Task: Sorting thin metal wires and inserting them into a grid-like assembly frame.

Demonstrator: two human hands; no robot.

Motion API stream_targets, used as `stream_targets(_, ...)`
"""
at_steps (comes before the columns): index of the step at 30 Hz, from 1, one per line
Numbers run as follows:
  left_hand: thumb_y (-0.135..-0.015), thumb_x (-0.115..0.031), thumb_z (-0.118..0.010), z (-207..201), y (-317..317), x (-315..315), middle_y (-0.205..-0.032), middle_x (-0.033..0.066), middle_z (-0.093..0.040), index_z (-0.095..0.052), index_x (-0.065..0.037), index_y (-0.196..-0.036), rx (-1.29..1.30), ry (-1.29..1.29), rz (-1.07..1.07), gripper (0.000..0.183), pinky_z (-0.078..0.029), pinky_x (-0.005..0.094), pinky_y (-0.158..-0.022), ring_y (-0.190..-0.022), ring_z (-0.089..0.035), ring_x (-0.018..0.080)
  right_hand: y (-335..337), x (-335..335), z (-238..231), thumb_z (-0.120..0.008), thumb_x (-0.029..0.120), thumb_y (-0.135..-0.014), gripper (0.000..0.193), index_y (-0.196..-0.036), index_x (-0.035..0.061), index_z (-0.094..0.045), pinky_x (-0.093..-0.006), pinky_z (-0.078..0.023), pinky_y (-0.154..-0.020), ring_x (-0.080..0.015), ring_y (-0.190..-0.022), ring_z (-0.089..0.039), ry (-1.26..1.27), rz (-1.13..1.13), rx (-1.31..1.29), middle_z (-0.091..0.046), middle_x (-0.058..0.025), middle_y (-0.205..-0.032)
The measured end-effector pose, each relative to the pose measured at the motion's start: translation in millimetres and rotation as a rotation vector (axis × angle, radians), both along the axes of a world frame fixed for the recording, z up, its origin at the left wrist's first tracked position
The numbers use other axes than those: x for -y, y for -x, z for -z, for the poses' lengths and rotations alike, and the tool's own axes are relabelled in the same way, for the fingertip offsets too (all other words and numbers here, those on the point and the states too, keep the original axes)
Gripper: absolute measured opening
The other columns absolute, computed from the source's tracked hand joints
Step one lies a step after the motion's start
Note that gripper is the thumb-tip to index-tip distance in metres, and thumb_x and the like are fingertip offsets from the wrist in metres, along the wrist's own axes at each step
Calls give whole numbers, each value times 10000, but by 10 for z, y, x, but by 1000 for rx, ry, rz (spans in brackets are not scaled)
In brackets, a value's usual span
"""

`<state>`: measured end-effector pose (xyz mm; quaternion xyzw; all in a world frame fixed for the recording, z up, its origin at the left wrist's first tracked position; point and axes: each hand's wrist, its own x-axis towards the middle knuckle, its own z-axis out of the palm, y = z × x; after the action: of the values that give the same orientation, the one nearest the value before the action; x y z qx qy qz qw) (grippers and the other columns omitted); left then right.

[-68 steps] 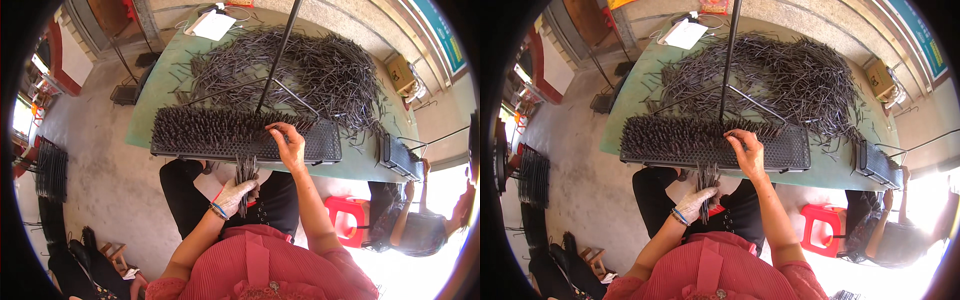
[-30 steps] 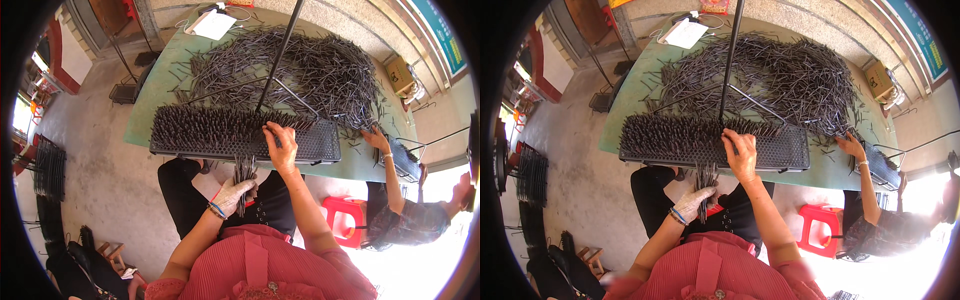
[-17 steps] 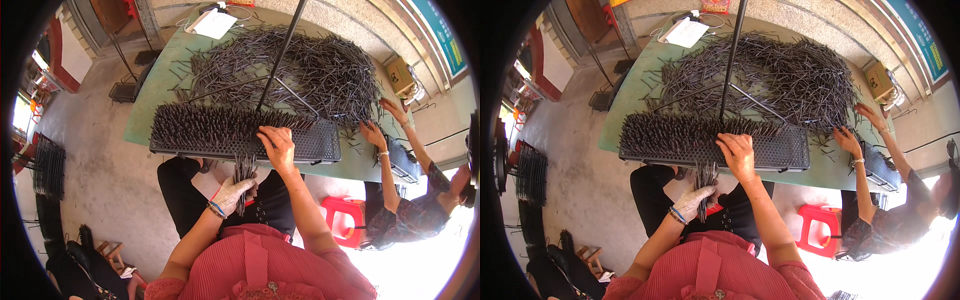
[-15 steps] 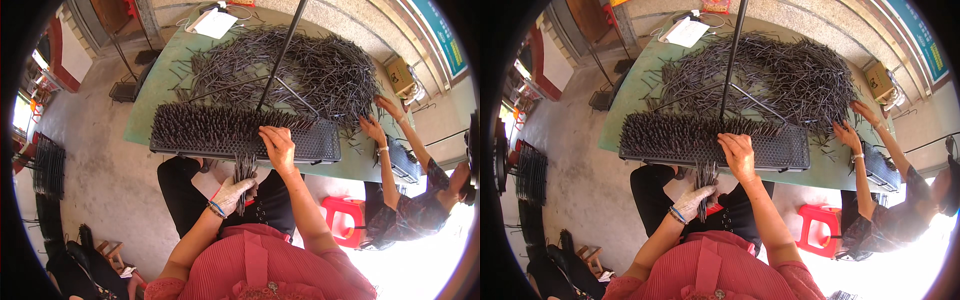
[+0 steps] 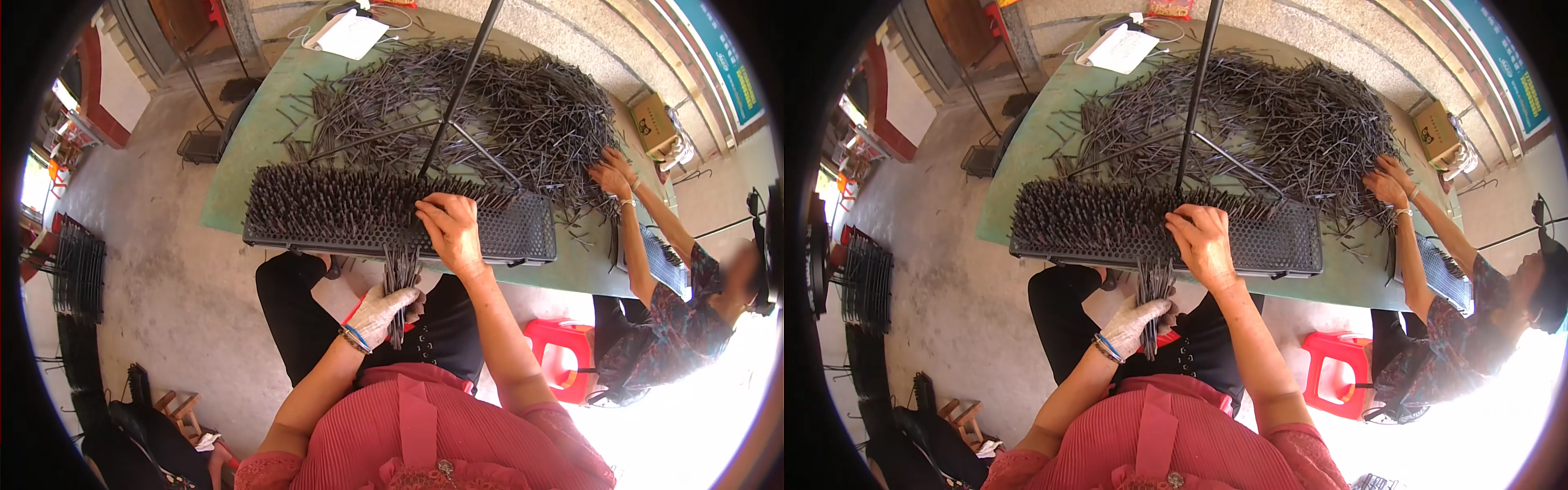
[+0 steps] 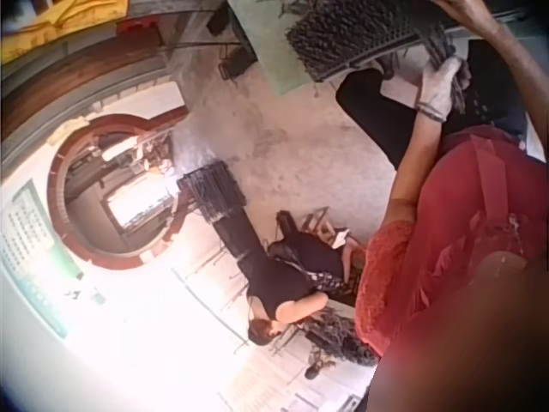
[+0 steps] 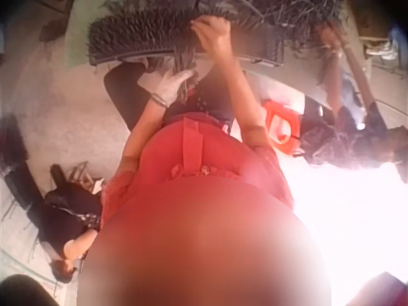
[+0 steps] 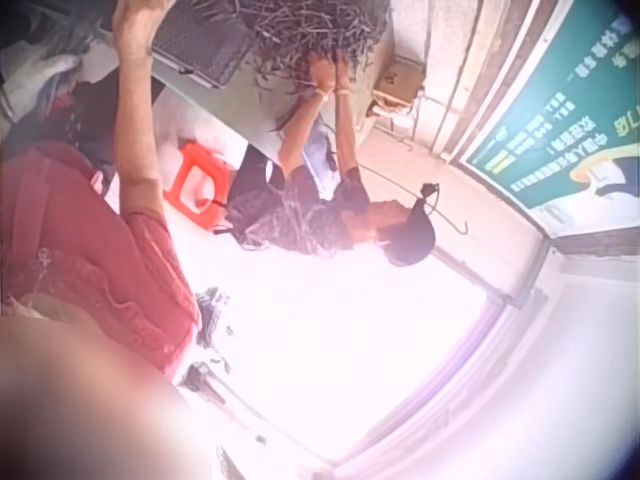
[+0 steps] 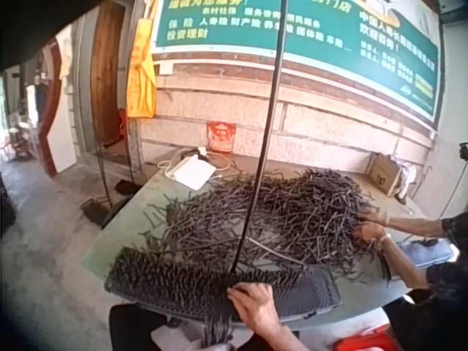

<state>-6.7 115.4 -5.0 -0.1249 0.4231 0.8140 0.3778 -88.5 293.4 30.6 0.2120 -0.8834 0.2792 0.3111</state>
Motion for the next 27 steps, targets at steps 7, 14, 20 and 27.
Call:
stream_targets(7, -925, -179, -627, 20, 6, 21, -954, 107, -681, -591, -31, -1167, -23, -46, 19, 286, -565, 297, -698, -814, -679, 204, -1, -190, -94, -727, 85, -816, 181, -994, 57, -725, -359, -455, -799, -269, -877, -611, 310, 169, 62, -667, -100, -959)
stream_targets(14, -921, -187, -631, 74, 24, 17, -957, 97, -682, -591, -39, -1166, -19, -48, 16, 289, -559, 299, -710, -818, -672, 193, -79, -152, -52, -774, 87, -751, 162, -902, 49, -731, -369, -464, -770, -270, -860, -583, 52, 75, 86, -630, -77, -919)
stream_targets(20, -913, -129, -615, -34, 45, 35, -935, 96, -676, -582, -8, -1120, -35, -1, 6, 243, -529, 268, -651, -772, -645, 159, -85, -153, -52, -763, 101, -767, 128, -865, 33, -716, -376, -431, -768, -271, -843, -573, -5, 97, 81, -628, -81, -916)
stream_targets(27, -911, -157, -617, -4, 25, 42, -985, 85, -674, -591, -26, -1151, -51, -53, 21, 274, -549, 288, -744, -851, -660, 172, -132, -206, -239, -709, 86, -821, 72, -844, 18, -709, -373, -451, -739, -262, -814, -599, 36, 80, 88, -642, -82, -903)
